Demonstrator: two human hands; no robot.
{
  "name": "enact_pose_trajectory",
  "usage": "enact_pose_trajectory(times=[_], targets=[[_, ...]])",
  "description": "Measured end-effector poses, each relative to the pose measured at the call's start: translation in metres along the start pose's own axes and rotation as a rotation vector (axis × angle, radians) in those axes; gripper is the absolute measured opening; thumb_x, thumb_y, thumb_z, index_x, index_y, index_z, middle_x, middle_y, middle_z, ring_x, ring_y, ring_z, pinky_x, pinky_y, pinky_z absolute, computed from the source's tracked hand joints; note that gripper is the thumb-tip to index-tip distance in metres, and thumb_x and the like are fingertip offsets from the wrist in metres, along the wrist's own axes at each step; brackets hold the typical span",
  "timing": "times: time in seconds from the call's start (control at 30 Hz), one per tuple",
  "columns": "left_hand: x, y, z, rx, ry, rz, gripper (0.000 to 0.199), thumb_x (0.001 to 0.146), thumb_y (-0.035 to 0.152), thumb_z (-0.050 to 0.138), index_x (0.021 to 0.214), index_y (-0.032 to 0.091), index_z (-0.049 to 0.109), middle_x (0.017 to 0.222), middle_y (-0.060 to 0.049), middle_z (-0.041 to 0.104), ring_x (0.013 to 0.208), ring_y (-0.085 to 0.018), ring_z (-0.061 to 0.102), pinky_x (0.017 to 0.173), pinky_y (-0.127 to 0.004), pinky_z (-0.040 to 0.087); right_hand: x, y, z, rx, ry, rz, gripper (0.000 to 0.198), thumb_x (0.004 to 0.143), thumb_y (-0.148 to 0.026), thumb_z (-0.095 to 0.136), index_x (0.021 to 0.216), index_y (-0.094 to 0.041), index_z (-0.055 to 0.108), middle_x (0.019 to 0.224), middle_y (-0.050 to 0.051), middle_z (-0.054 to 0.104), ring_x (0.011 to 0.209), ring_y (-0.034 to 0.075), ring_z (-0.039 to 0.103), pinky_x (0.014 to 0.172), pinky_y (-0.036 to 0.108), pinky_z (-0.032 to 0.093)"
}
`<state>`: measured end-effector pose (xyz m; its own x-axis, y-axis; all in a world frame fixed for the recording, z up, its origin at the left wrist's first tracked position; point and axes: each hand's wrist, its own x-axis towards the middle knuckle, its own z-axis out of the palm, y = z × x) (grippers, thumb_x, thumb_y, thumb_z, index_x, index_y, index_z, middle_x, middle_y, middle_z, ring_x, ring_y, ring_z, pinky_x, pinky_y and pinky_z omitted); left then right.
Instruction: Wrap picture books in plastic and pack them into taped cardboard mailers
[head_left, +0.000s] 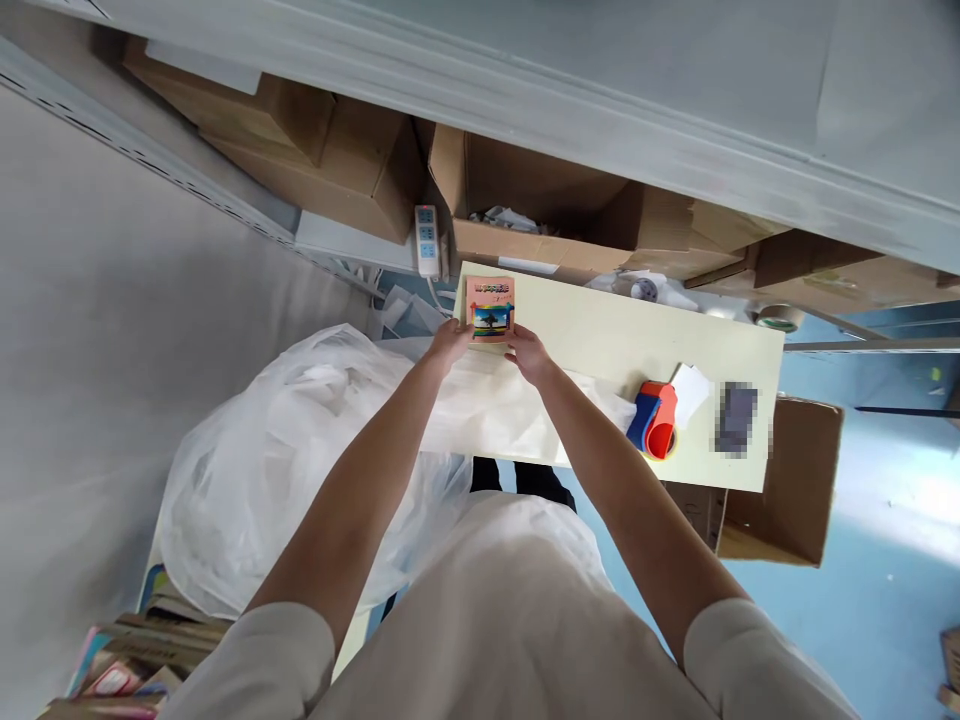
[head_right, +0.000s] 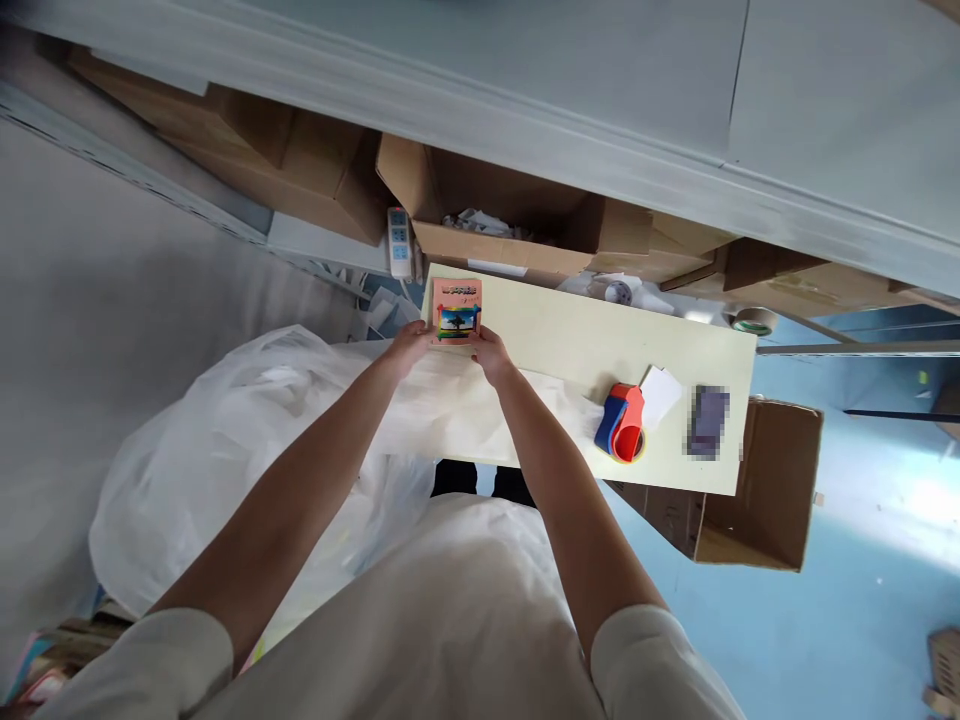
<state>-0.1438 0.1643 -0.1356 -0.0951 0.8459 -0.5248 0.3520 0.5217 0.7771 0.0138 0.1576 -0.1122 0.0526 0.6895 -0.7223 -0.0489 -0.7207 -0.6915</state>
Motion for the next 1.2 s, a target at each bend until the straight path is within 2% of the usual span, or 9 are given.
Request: enact_pose_trajectory(times=[0.17, 0.3, 0.4, 0.53, 0.7, 0.8, 0.97, 1.1, 1.2], targets=[[-0.006, 0.02, -0.008, -0.018, -0.008, 0.056, 0.017, 0.076, 0.023, 0.052, 0.085, 0.015, 0.065, 0.08, -0.006, 0.068, 0.076, -0.017, 0.062, 0.068, -0.025, 0.046, -0.013, -0.015, -0.003, -0.038, 0.079, -0.202, 0.029, 0.071, -0.033, 0.055, 0.096, -0.02, 0.062, 0.092, 0.001, 0.064, 0.08, 0.013, 0.054, 0.071, 0.028, 0.044], [-0.034, 0.034, -0.001, -0.051, -0.007, 0.223, 0.018, 0.075, 0.025, 0.053, 0.087, 0.015, 0.063, 0.084, -0.005, 0.068, 0.077, -0.015, 0.062, 0.072, -0.025, 0.047, -0.051, -0.014, -0.04, -0.038, 0.044, -0.365, 0.033, 0.069, -0.037, 0.06, 0.097, -0.019, 0.062, 0.089, 0.002, 0.067, 0.077, 0.013, 0.058, 0.07, 0.028, 0.046], [-0.071, 0.031, 0.028, -0.096, -0.138, 0.281, 0.016, 0.073, 0.024, 0.055, 0.086, 0.016, 0.061, 0.085, -0.004, 0.068, 0.075, -0.014, 0.063, 0.07, -0.025, 0.049, -0.09, 0.015, -0.084, -0.055, 0.088, -0.427, 0.035, 0.069, -0.039, 0.062, 0.096, -0.017, 0.062, 0.089, 0.005, 0.07, 0.079, 0.016, 0.062, 0.073, 0.031, 0.049], [-0.124, 0.012, 0.089, 0.008, -0.345, 0.233, 0.012, 0.071, 0.017, 0.057, 0.082, 0.017, 0.061, 0.084, -0.004, 0.069, 0.075, -0.015, 0.065, 0.071, -0.026, 0.051, -0.135, 0.08, -0.143, -0.164, 0.25, -0.344, 0.036, 0.07, -0.038, 0.062, 0.099, -0.017, 0.061, 0.087, 0.008, 0.072, 0.081, 0.021, 0.067, 0.076, 0.036, 0.052], [-0.16, -0.008, 0.149, 0.164, -0.405, 0.122, 0.01, 0.071, 0.013, 0.058, 0.079, 0.017, 0.063, 0.078, -0.005, 0.07, 0.074, -0.018, 0.066, 0.073, -0.03, 0.052, -0.153, 0.143, -0.188, -0.357, 0.404, -0.242, 0.026, 0.072, -0.03, 0.056, 0.094, -0.019, 0.063, 0.082, 0.007, 0.072, 0.075, 0.022, 0.068, 0.073, 0.036, 0.053], [-0.164, -0.012, 0.164, 0.223, -0.408, 0.109, 0.012, 0.072, 0.011, 0.057, 0.08, 0.016, 0.064, 0.079, -0.006, 0.07, 0.076, -0.02, 0.066, 0.074, -0.031, 0.052, -0.145, 0.157, -0.197, -0.45, 0.411, -0.242, 0.024, 0.073, -0.023, 0.051, 0.093, -0.019, 0.063, 0.082, 0.007, 0.072, 0.077, 0.021, 0.068, 0.073, 0.034, 0.053], [-0.169, -0.014, 0.17, 0.348, -0.384, 0.142, 0.022, 0.075, 0.015, 0.058, 0.095, 0.017, 0.064, 0.094, -0.008, 0.068, 0.088, -0.021, 0.064, 0.084, -0.035, 0.05, -0.133, 0.168, -0.197, -0.484, 0.455, -0.289, 0.027, 0.075, -0.018, 0.047, 0.097, -0.018, 0.063, 0.09, 0.01, 0.067, 0.083, 0.022, 0.063, 0.08, 0.039, 0.05], [-0.178, -0.016, 0.173, 0.499, -0.285, 0.407, 0.041, 0.078, 0.02, 0.058, 0.118, 0.017, 0.055, 0.114, -0.013, 0.058, 0.108, -0.026, 0.055, 0.094, -0.041, 0.045, -0.14, 0.183, -0.196, -0.593, 0.606, -0.455, 0.035, 0.078, -0.021, 0.048, 0.111, -0.016, 0.057, 0.111, 0.016, 0.057, 0.107, 0.028, 0.053, 0.092, 0.047, 0.044], [-0.184, -0.018, 0.18, 0.614, -0.323, 0.554, 0.043, 0.077, 0.019, 0.059, 0.12, 0.016, 0.054, 0.12, -0.015, 0.052, 0.115, -0.027, 0.05, 0.098, -0.044, 0.043, -0.145, 0.192, -0.193, -0.583, 0.631, -0.449, 0.048, 0.075, -0.022, 0.052, 0.123, -0.016, 0.047, 0.124, 0.018, 0.048, 0.119, 0.031, 0.044, 0.096, 0.052, 0.039]])
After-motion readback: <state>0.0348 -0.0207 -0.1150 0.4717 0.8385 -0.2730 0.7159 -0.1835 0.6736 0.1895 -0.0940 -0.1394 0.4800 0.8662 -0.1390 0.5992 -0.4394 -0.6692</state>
